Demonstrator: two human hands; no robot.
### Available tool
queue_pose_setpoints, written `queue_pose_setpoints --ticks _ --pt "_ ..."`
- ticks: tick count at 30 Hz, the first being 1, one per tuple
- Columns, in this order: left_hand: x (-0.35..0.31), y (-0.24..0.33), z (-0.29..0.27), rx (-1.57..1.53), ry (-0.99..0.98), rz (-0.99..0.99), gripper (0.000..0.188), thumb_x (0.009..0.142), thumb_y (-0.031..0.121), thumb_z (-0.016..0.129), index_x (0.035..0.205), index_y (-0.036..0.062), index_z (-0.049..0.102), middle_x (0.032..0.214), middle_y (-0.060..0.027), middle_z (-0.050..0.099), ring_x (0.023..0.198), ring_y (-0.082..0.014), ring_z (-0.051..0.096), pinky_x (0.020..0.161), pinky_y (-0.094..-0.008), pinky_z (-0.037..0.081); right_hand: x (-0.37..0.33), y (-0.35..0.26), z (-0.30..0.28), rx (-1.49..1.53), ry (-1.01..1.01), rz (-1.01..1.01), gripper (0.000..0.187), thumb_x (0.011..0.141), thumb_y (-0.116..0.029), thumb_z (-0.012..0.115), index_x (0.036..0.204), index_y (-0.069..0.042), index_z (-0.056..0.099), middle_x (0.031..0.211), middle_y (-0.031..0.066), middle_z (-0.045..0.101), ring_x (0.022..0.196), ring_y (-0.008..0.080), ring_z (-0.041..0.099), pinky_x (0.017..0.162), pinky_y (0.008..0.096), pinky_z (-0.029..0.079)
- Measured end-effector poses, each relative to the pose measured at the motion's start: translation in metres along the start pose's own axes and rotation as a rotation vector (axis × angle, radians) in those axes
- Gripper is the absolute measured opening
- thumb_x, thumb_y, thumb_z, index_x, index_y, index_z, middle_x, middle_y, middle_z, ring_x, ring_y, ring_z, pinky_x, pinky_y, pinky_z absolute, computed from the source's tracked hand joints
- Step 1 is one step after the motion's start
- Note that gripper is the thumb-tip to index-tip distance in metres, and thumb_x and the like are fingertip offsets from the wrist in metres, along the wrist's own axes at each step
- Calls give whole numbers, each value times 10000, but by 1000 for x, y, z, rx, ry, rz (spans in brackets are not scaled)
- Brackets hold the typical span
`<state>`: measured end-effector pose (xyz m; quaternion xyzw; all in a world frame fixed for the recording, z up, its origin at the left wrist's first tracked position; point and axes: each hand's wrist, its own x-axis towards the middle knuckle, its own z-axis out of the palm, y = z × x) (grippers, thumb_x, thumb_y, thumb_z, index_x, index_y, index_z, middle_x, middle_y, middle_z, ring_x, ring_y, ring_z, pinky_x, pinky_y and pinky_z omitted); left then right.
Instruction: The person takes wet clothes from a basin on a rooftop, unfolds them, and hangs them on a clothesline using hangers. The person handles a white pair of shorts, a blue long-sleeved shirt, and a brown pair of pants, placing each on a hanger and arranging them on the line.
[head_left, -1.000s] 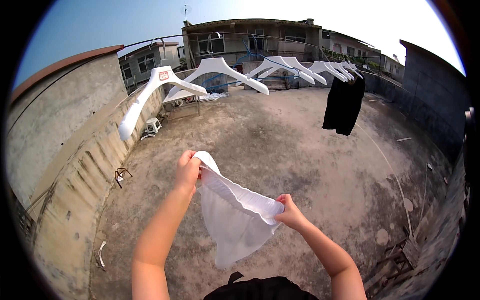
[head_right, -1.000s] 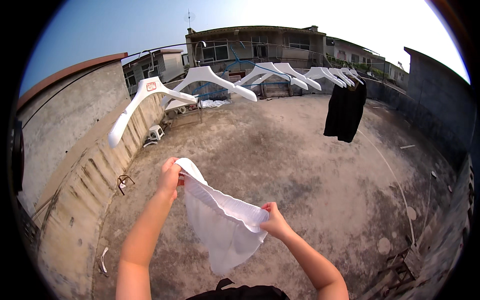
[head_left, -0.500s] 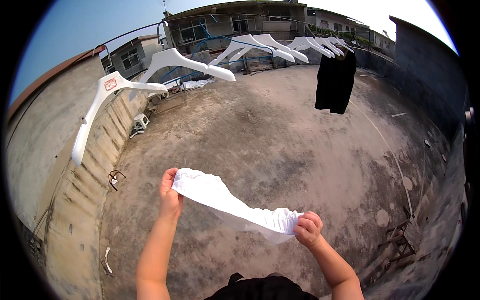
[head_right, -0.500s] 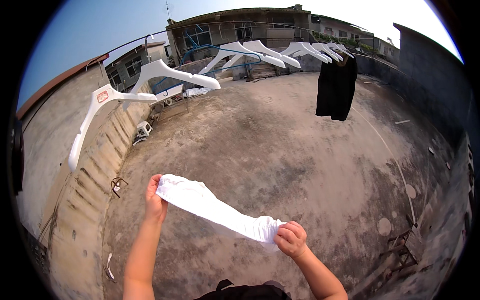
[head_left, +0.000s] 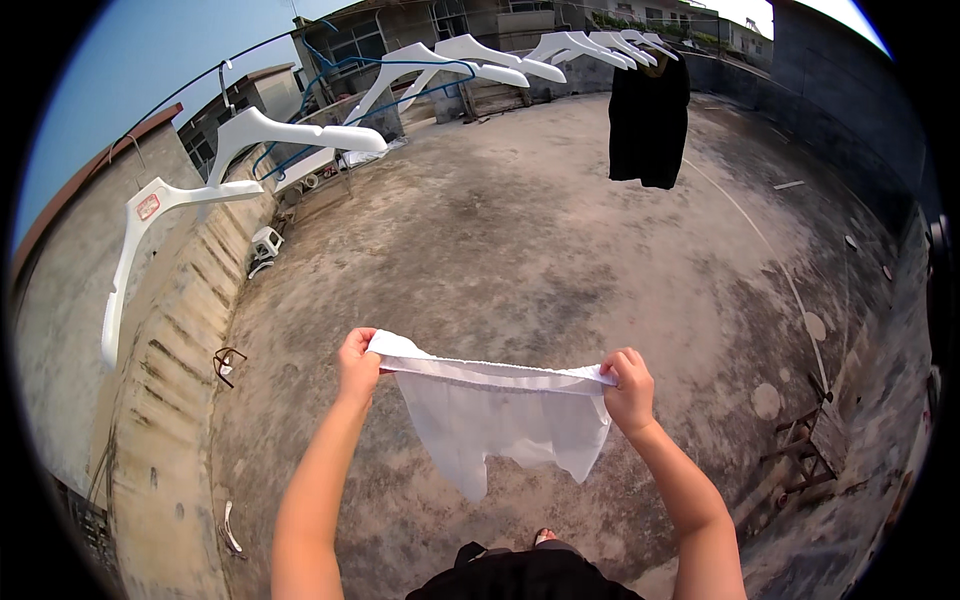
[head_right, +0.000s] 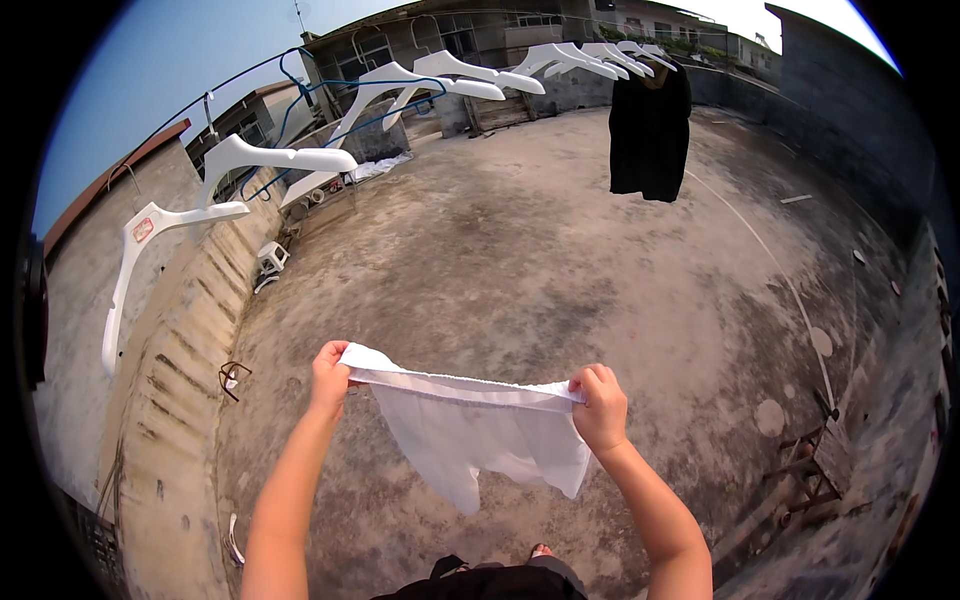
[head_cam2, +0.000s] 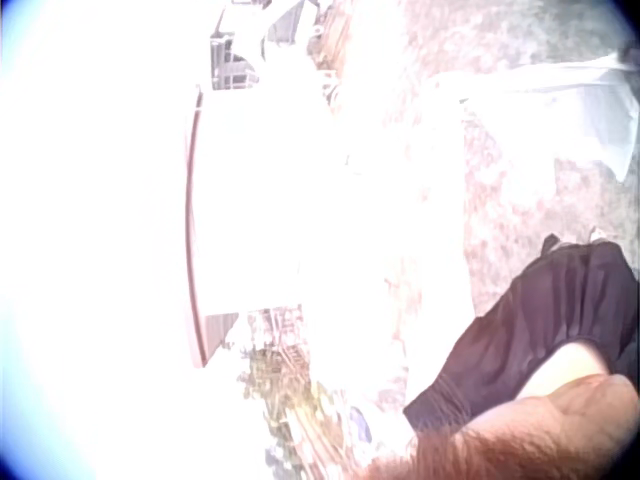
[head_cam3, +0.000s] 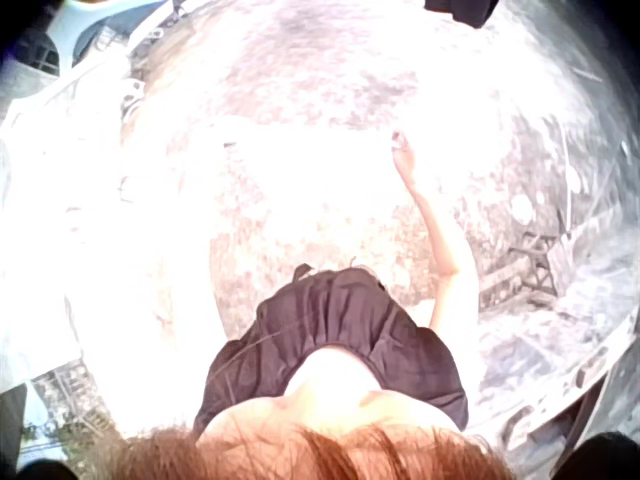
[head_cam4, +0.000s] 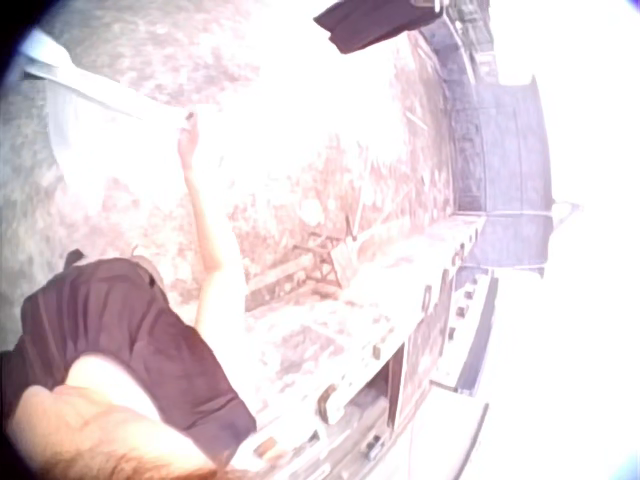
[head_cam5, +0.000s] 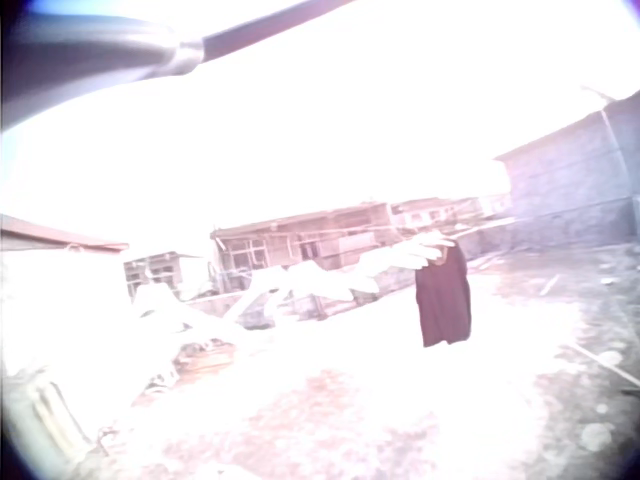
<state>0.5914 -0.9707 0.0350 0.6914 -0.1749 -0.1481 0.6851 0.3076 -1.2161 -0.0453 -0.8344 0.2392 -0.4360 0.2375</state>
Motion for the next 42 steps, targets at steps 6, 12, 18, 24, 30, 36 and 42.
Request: queue_pose_setpoints --ticks 6,12,18,24,30,36,42 --pt "27 40 47 379 54 158 81 763 -17 514 824 5 563 719 -52 599 596 -123 591 424 -281 456 105 5 -37 238 146 201 249 643 116 534 802 -67 593 867 43 599 823 224 571 666 312 466" --pt "2 39 78 675 208 841 186 713 4 570 895 30 541 732 -109 597 625 -276 590 587 -340 470 93 1 -53 -67 235 -153 331 661 73 546 944 -88 603 985 64 627 945 251 573 747 346 475" --pt "54 -1 105 917 -91 308 71 680 25 535 741 12 570 687 -149 606 638 -323 585 566 -366 448 122 74 -58 -54 -57 291 380 672 55 498 977 -130 630 827 89 674 844 263 629 731 342 483" --pt "93 35 147 329 156 515 48 723 13 544 763 -5 565 645 -93 577 592 -174 538 544 -307 418 177 38 -74 150 277 30 419 670 96 470 995 -113 631 1046 86 635 998 245 576 795 321 461" --pt "119 -44 176 896 -271 448 61 712 79 573 758 51 600 691 -129 614 639 -240 608 558 -329 448 173 150 -59 -275 -58 88 444 644 123 466 961 -129 649 998 20 640 985 248 560 773 357 486" --pt "179 8 233 532 -110 352 62 710 82 582 744 32 595 672 -132 613 608 -227 606 544 -334 450 277 110 -96 -73 81 -82 438 605 134 487 936 -108 642 955 32 643 965 249 560 739 356 483" --pt "166 -35 301 782 3 829 36 715 -12 544 741 -10 568 630 -75 572 605 -152 605 500 -299 462 287 222 -60 -206 6 -376 424 573 108 510 925 -86 646 921 65 643 937 284 564 856 372 423"
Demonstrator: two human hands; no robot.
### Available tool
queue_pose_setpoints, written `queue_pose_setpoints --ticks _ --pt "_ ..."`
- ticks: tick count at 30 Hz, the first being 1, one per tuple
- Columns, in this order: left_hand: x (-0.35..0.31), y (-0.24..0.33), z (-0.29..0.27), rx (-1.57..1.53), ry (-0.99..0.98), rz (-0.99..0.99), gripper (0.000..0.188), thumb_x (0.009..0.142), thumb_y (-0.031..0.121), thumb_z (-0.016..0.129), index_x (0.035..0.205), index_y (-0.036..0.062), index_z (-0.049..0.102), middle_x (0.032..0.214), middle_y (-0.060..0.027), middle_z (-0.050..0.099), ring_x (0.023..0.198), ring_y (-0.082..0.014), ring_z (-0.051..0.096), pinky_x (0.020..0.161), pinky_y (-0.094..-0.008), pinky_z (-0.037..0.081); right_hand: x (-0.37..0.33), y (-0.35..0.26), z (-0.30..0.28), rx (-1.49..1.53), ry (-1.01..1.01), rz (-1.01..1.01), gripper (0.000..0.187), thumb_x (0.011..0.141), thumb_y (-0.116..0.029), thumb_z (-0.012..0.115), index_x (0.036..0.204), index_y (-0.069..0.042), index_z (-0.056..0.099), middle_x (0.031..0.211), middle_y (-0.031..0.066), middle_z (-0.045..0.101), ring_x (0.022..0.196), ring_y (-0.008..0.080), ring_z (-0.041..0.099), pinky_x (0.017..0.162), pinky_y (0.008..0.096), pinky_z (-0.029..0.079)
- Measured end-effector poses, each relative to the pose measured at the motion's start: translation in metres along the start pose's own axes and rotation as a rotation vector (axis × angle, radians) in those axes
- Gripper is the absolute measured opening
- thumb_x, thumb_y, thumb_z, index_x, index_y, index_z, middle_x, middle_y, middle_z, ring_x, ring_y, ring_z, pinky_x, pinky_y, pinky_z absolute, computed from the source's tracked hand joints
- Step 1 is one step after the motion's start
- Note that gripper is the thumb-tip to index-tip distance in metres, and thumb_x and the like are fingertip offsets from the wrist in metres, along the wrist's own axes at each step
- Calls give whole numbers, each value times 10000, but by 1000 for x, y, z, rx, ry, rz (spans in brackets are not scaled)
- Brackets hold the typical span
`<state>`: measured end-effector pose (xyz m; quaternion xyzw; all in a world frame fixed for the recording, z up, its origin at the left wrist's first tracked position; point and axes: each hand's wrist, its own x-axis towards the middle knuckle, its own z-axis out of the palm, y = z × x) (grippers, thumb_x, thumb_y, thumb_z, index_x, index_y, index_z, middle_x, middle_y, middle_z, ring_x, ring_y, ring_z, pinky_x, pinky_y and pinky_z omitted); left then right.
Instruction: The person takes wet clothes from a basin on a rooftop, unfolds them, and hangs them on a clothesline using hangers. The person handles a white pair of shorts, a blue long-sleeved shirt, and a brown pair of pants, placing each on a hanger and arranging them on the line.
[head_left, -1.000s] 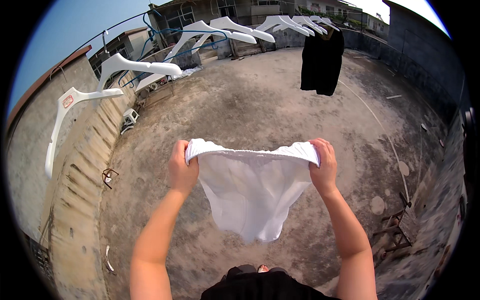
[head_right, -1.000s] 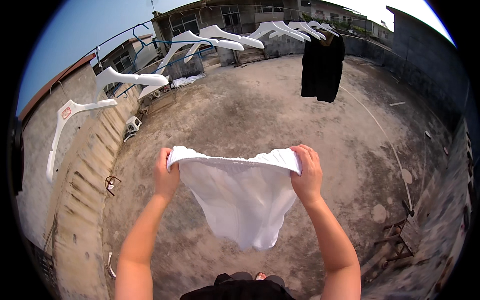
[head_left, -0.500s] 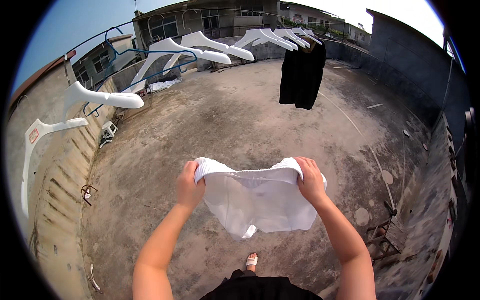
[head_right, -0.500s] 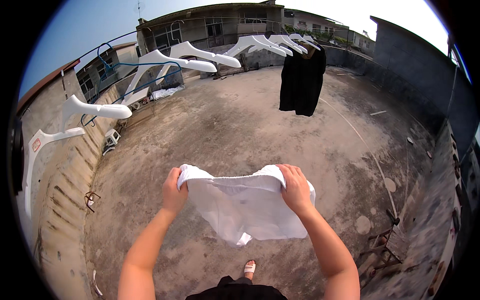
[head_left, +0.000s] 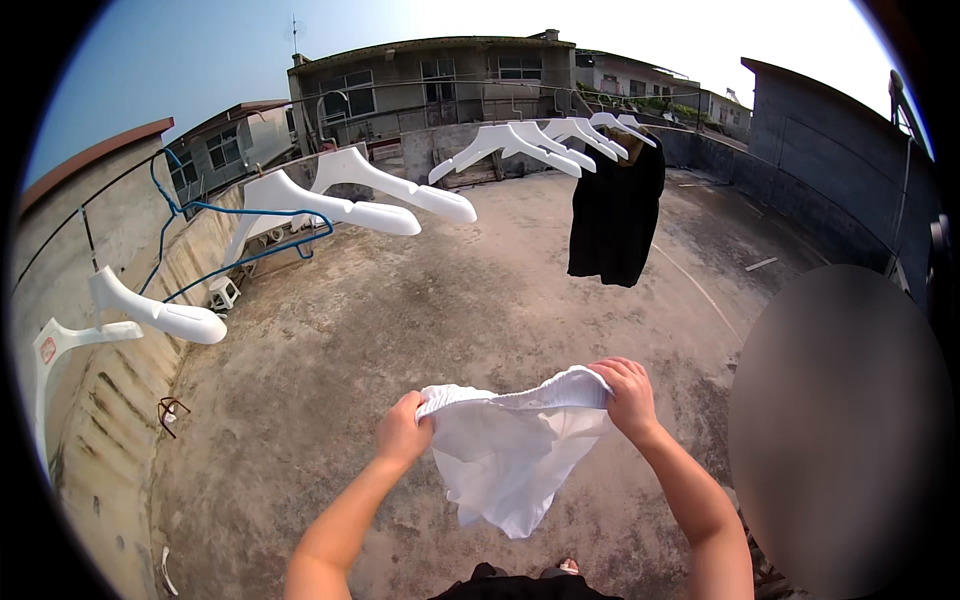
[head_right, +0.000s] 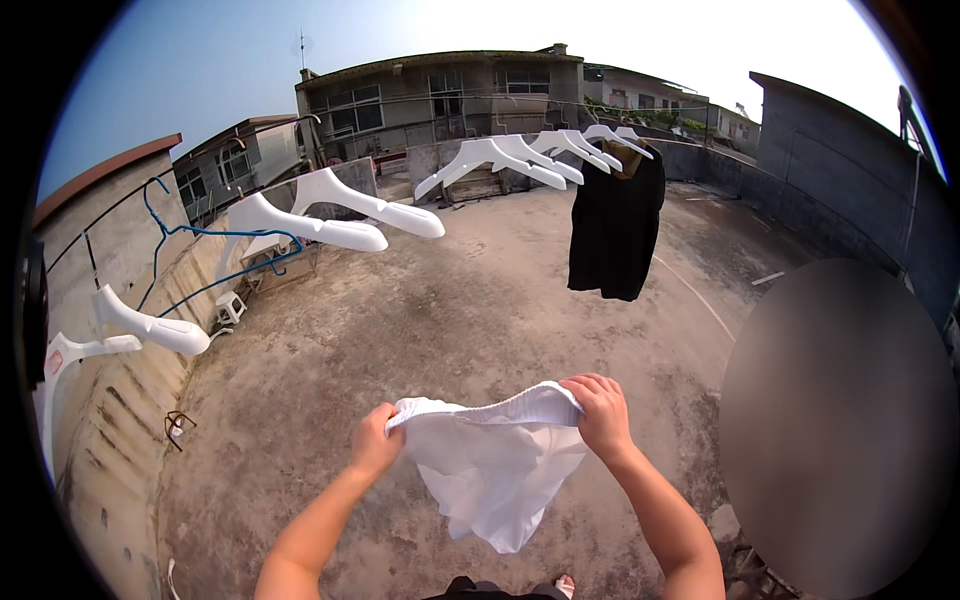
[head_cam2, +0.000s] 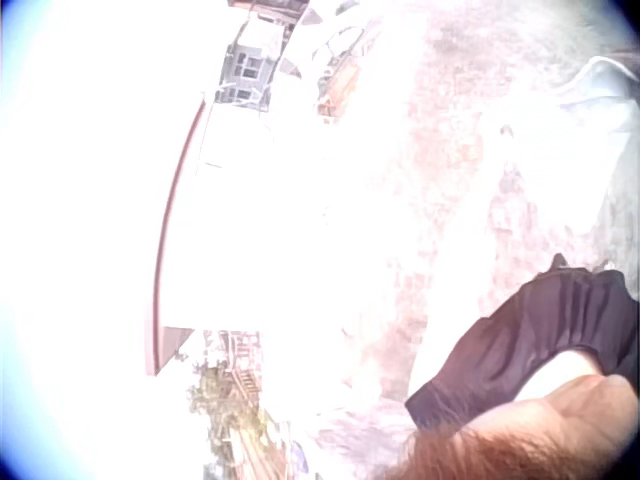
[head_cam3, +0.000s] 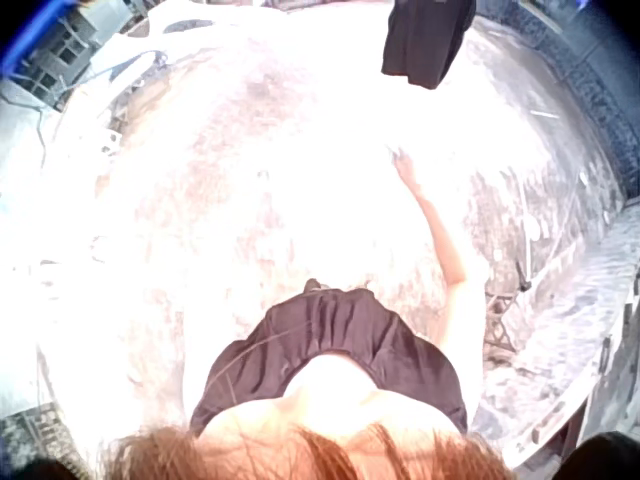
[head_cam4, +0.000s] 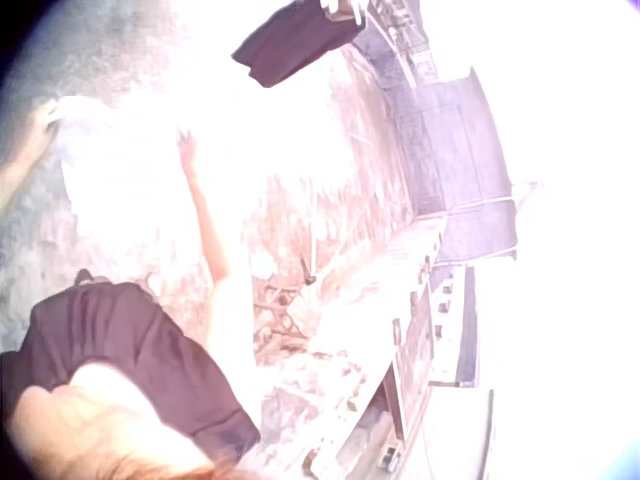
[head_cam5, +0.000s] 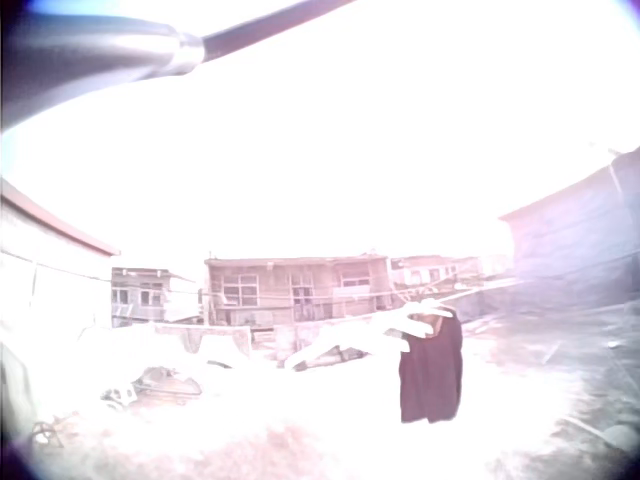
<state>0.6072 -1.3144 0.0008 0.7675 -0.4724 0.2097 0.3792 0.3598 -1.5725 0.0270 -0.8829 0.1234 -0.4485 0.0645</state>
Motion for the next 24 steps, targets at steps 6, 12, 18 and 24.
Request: queue_pose_setpoints --ticks 6,12,18,24 --pt "4 -8 34 -282 -212 -856 165 733 31 508 880 6 578 619 -117 601 444 -193 587 391 -338 460 33 69 28 290 14 245 459 548 149 443 865 -100 663 890 54 648 935 274 567 818 363 435" --pt "26 31 7 -342 -314 -1234 138 775 12 534 904 -10 579 773 -124 635 604 -198 651 478 -317 531 51 103 52 561 -88 264 457 540 175 425 841 -78 658 850 66 645 884 257 575 722 316 458" --pt "-21 58 -3 -885 51 -1102 239 780 -30 622 992 54 552 955 -59 625 876 -139 623 709 -271 524 50 120 98 834 -130 369 446 517 161 374 813 -24 651 813 56 657 826 163 579 765 264 423" --pt "-40 85 13 -1186 590 -931 310 742 -65 569 1019 57 502 937 -55 591 876 -177 594 772 -337 486 25 114 128 1109 -354 585 393 588 169 355 807 3 635 799 49 651 726 116 576 671 233 444"
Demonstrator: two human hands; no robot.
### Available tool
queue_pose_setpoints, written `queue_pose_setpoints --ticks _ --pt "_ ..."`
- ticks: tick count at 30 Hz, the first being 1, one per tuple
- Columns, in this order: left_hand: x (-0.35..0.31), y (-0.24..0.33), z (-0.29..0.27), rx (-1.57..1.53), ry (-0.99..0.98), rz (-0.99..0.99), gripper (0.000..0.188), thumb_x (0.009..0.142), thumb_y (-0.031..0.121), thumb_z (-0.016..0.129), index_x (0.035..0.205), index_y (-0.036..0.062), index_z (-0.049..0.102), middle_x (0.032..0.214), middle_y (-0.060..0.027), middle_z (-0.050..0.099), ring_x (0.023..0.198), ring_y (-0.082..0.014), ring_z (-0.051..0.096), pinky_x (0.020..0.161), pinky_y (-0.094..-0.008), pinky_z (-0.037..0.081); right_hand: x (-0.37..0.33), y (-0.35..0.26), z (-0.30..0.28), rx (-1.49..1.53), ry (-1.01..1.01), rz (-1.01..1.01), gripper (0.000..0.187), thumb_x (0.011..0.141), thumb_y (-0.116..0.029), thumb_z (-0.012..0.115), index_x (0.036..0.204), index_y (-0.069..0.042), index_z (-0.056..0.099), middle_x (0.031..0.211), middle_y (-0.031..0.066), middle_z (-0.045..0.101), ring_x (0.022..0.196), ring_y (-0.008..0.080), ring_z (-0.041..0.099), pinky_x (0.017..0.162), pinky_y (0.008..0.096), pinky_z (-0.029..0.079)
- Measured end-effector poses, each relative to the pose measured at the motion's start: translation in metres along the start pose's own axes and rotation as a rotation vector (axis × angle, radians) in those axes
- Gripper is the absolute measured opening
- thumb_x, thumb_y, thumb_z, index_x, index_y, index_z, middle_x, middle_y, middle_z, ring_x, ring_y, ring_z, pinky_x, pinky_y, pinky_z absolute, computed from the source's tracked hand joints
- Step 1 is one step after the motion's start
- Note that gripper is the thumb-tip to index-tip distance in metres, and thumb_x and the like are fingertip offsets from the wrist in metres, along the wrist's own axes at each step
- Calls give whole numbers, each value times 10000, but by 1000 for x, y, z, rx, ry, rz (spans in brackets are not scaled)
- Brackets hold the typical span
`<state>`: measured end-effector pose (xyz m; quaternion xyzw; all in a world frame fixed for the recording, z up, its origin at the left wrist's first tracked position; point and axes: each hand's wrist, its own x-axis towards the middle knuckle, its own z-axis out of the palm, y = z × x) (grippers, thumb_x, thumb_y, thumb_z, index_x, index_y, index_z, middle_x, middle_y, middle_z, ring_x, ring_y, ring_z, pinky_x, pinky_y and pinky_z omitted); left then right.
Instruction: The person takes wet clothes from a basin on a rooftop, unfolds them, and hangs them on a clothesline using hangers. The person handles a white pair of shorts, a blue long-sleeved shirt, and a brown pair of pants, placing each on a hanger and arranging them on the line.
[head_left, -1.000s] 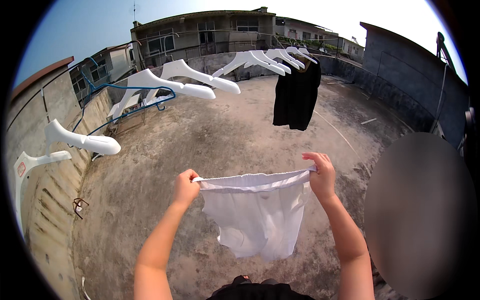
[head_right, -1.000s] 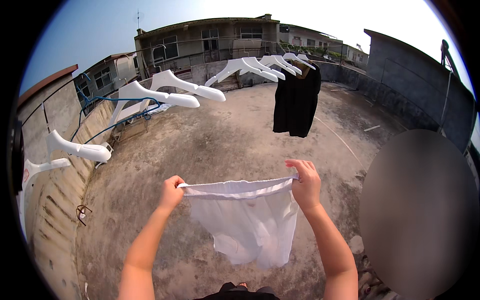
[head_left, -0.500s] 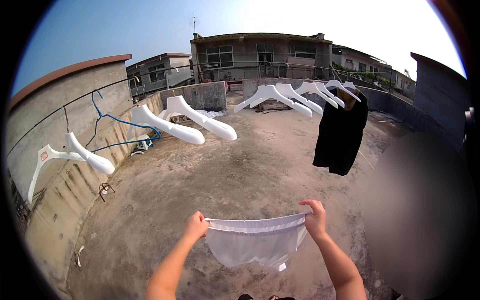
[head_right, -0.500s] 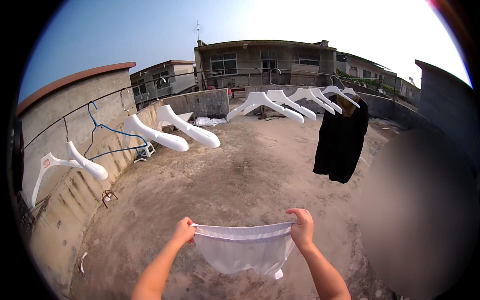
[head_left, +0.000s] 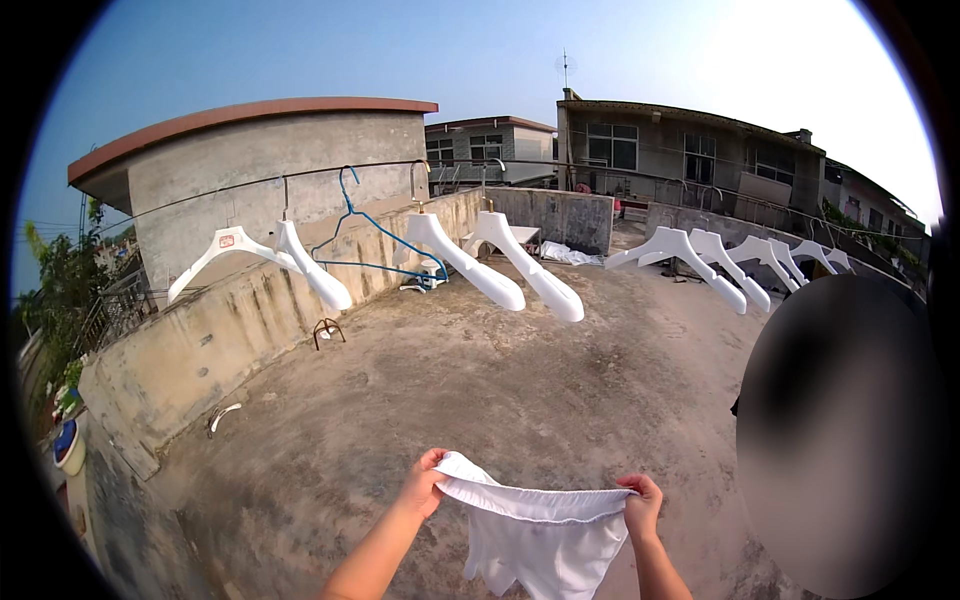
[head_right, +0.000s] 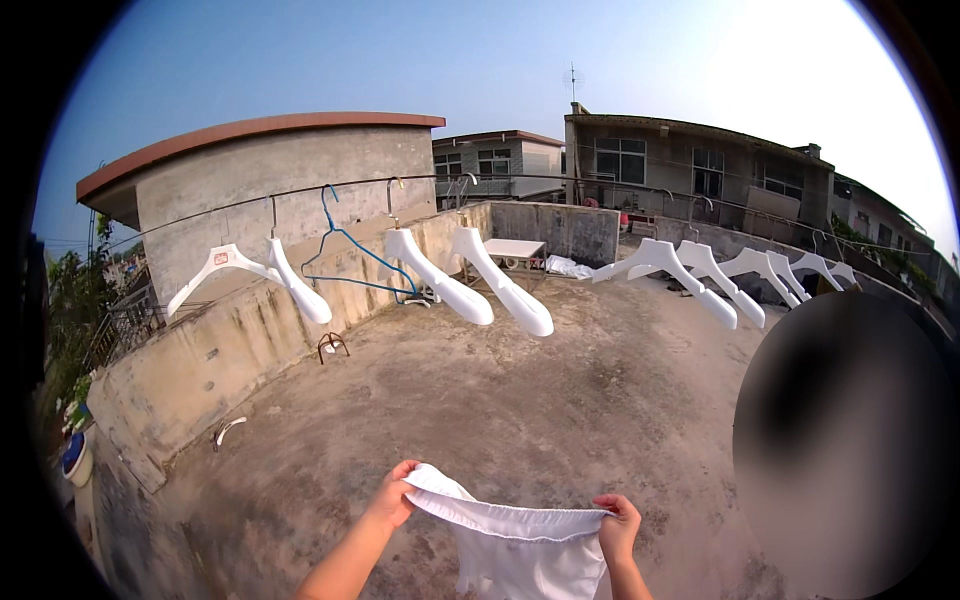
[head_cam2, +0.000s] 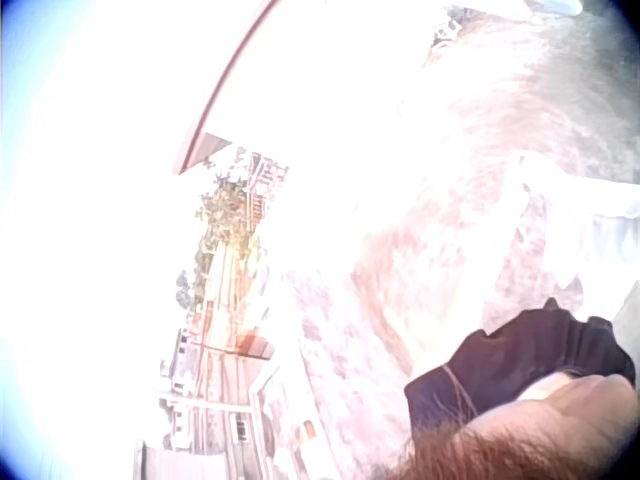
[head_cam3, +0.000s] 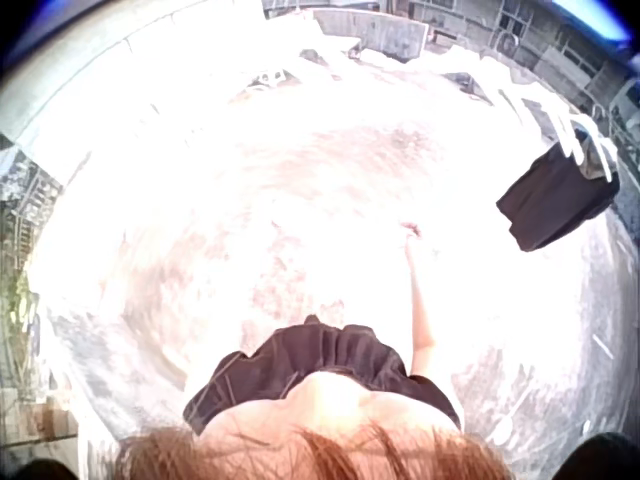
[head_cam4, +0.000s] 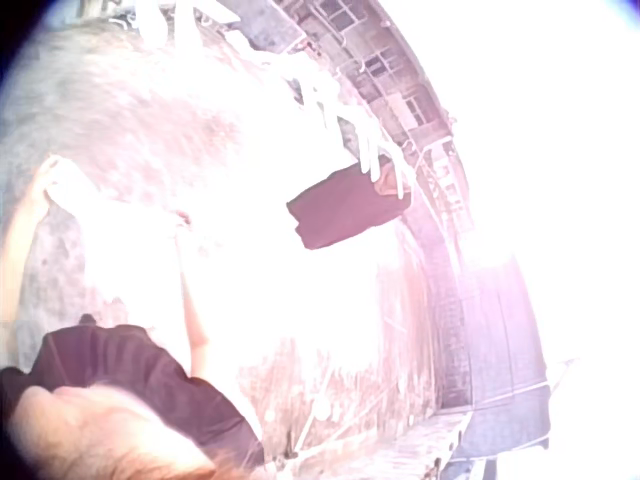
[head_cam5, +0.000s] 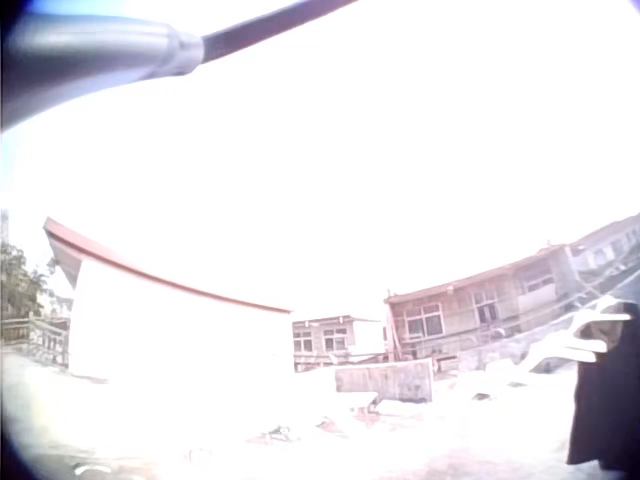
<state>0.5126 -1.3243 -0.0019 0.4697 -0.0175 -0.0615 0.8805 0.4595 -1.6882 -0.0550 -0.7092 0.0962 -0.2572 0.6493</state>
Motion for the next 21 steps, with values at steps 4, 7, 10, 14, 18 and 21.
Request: queue_pose_setpoints --ticks 4,7,10,14,18,21 --pt "-2 5 6 -173 155 171 315 725 -82 530 1009 48 488 959 -73 569 885 -200 588 779 -343 491 -13 -3 28 82 -163 34 343 637 174 382 805 6 630 768 46 648 689 110 590 643 228 468" --pt "-10 15 3 -148 182 288 338 725 -88 519 1025 60 478 948 -64 561 878 -193 587 773 -342 494 -21 6 41 18 -215 51 297 673 168 422 802 4 634 755 44 649 691 105 595 636 234 479" --pt "-26 31 2 -195 154 304 344 719 -94 517 1020 68 480 938 -63 562 877 -187 585 772 -334 493 -26 31 60 -9 -274 95 276 698 136 449 839 7 648 770 48 657 694 109 598 640 246 486" --pt "-41 63 -12 -121 282 280 369 697 -108 541 1015 67 479 903 -49 557 866 -166 573 749 -317 488 -40 10 102 -190 -533 194 360 720 87 480 1030 3 644 896 74 669 823 143 614 737 265 488" --pt "-47 85 -42 -106 385 341 400 678 -122 564 1022 61 474 913 -47 540 840 -155 557 726 -301 479 -40 -33 138 -172 -972 188 512 788 -32 619 1286 -44 499 1205 99 570 1076 174 547 899 314 446" --pt "-52 100 -65 -25 466 412 440 660 -121 580 1048 47 458 944 -46 515 829 -141 533 729 -282 461 -33 -97 179 -152 -836 -175 558 795 -111 672 1313 -79 469 1291 108 501 1142 202 509 921 334 433"
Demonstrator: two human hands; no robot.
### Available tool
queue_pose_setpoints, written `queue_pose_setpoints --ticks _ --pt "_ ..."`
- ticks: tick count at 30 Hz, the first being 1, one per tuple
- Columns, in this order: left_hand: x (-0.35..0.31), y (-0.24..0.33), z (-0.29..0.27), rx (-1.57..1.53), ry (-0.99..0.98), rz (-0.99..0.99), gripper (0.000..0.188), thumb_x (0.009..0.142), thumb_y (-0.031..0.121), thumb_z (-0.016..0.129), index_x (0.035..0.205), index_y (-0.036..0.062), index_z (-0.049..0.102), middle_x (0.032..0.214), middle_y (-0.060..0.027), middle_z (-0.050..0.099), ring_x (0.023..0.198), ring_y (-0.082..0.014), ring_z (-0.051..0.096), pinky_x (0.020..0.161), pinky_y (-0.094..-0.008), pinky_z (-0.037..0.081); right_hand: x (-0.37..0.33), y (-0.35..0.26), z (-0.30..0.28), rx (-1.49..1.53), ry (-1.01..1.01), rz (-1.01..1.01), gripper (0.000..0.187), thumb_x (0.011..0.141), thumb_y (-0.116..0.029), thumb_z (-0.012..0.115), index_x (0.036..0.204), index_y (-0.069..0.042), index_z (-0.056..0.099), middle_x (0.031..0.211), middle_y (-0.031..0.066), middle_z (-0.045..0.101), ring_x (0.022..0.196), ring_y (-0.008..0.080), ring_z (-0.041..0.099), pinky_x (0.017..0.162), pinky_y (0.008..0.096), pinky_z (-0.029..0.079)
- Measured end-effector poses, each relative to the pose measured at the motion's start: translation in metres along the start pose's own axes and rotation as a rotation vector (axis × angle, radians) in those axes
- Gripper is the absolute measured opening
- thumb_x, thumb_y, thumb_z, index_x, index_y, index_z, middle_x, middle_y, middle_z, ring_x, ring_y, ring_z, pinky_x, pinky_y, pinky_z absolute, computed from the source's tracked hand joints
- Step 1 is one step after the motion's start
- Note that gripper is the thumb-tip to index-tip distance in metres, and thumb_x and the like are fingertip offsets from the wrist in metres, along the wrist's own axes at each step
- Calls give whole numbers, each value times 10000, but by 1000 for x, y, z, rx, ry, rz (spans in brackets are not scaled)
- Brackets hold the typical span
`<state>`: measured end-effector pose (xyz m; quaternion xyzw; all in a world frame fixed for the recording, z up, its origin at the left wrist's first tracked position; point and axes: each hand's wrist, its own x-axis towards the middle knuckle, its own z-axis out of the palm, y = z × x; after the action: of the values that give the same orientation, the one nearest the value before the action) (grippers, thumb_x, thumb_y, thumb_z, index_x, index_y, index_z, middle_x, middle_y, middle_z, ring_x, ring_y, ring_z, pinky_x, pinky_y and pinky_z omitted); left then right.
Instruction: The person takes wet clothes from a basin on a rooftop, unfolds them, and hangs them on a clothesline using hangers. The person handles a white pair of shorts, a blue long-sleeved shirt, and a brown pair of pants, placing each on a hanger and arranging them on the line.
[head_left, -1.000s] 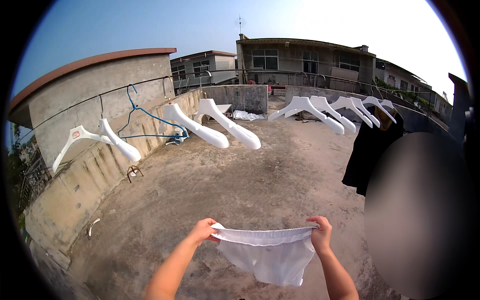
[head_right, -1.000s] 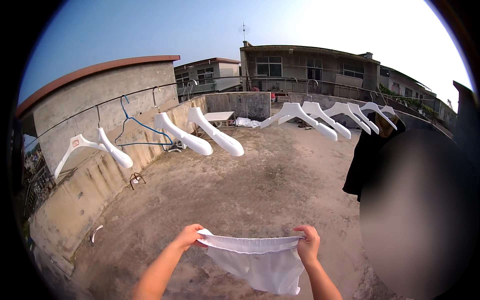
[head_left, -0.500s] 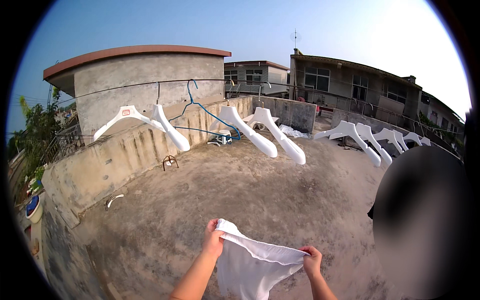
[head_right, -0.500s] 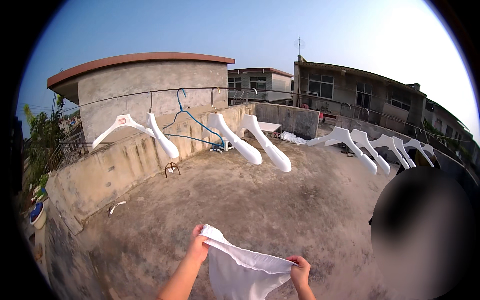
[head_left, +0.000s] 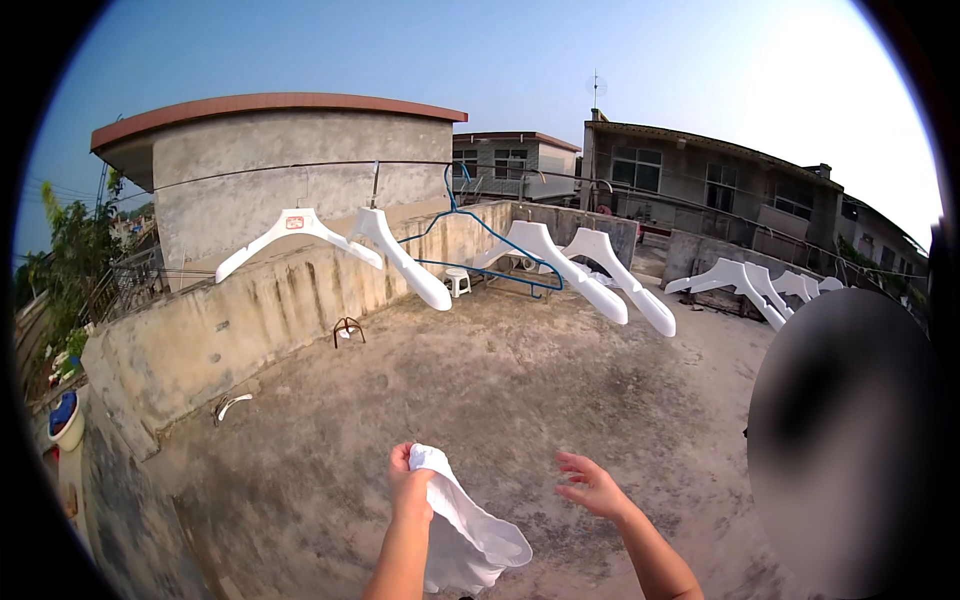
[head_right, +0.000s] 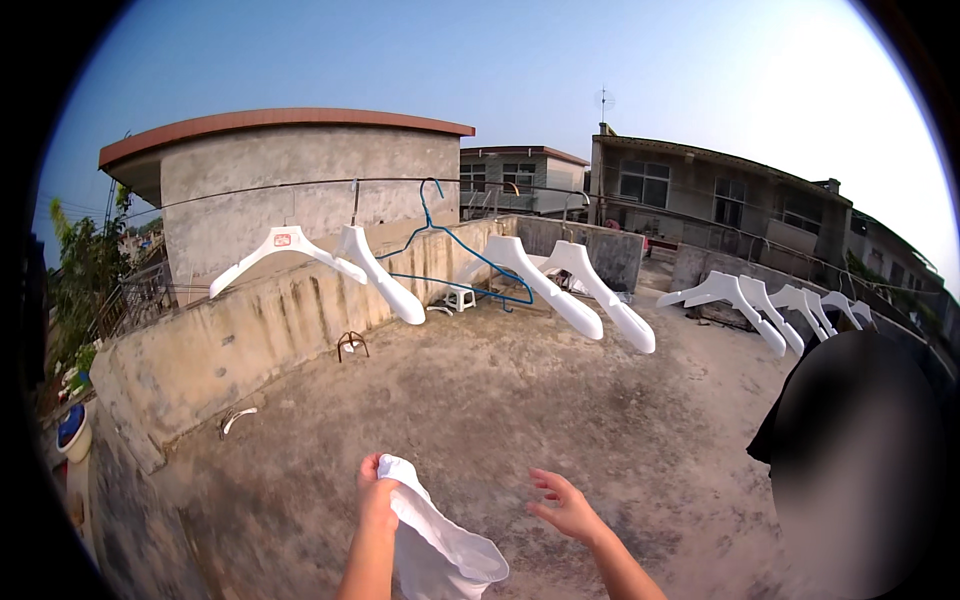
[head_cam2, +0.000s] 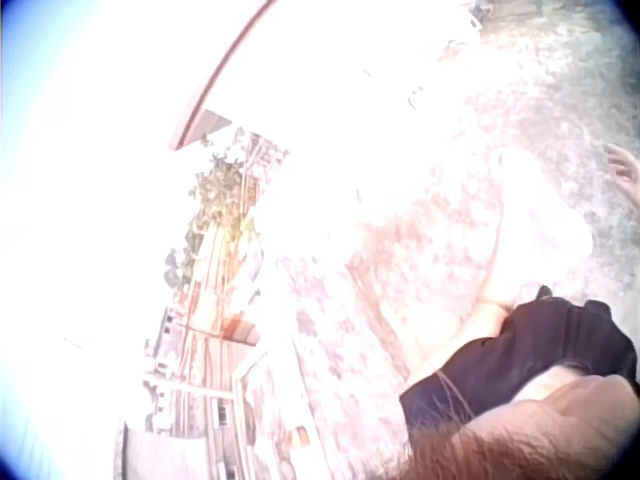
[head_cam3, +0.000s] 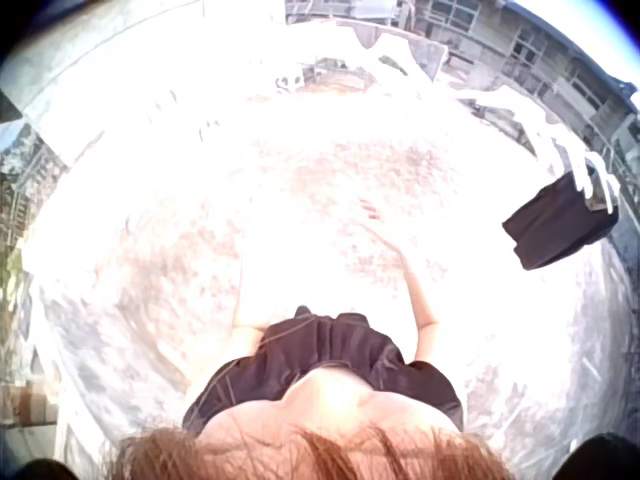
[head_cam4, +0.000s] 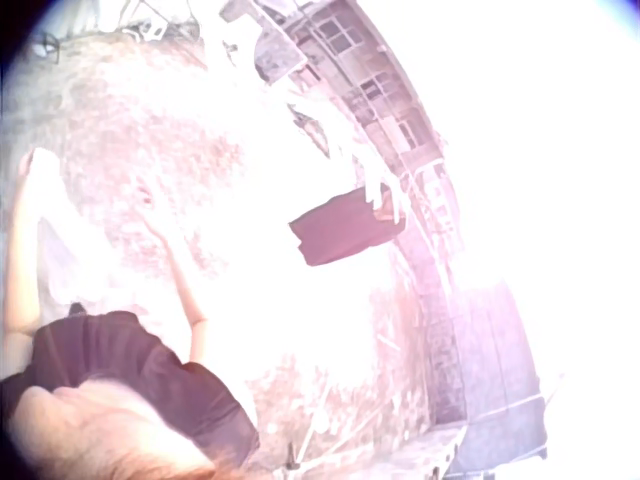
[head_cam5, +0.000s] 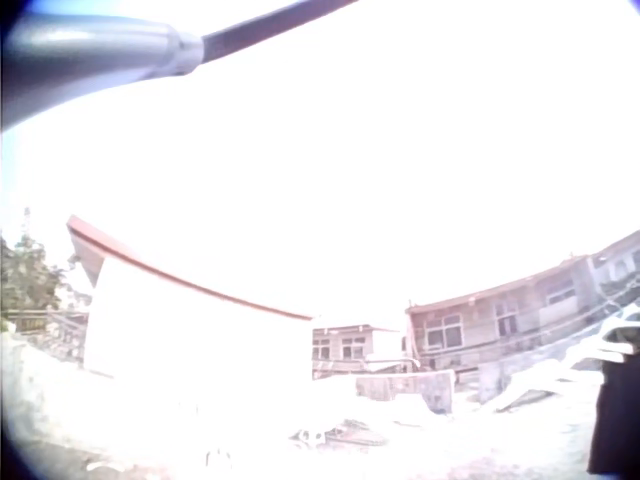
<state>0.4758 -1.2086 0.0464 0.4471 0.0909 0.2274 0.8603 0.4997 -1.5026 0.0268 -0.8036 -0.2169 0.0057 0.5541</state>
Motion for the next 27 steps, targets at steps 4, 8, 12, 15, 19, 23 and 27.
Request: queue_pose_setpoints --ticks 4,8,12,15,19,23,27 --pt "16 19 -42 109 97 94 449 654 -127 580 1053 34 450 962 -45 508 845 -130 522 739 -261 450 75 -114 -12 -330 364 -462 476 782 -63 654 1236 -75 511 1262 104 503 1142 267 500 934 363 424" --pt "23 36 -75 143 159 123 435 666 -121 569 1055 34 454 968 -41 502 844 -122 514 747 -253 445 151 -174 -25 -688 645 -778 449 744 -35 647 1173 -62 517 1215 110 520 1124 311 486 935 394 413" --pt "28 47 -88 173 230 187 413 667 -121 559 1039 32 465 944 -38 502 824 -117 506 732 -244 440 214 -192 -37 -991 764 -871 425 770 -84 640 1176 -66 515 1150 112 565 1041 313 546 843 398 456" --pt "29 55 -99 128 235 212 415 667 -118 550 1048 24 466 937 -36 502 823 -119 502 733 -246 436 247 -192 -32 -921 581 -456 378 829 -176 598 1193 -102 532 1014 113 640 919 306 610 755 399 489" --pt "40 46 -121 139 255 276 400 661 -119 544 1026 26 469 912 -25 491 812 -114 489 727 -235 419 269 -198 -20 -894 597 -490 245 854 -208 565 1081 -147 634 812 137 653 744 336 625 651 427 491" --pt "40 49 -127 243 316 275 389 648 -124 551 996 35 478 900 -14 486 803 -109 485 720 -225 410 287 -241 -16 -984 694 -604 231 814 -84 535 1012 -122 650 777 148 659 713 323 645 613 436 498" --pt "32 54 -115 252 340 272 386 643 -130 549 985 36 481 899 -12 490 795 -106 490 717 -223 412 316 -252 -22 -1034 716 -495 117 752 -55 553 804 -35 656 770 170 661 731 326 656 653 402 522"
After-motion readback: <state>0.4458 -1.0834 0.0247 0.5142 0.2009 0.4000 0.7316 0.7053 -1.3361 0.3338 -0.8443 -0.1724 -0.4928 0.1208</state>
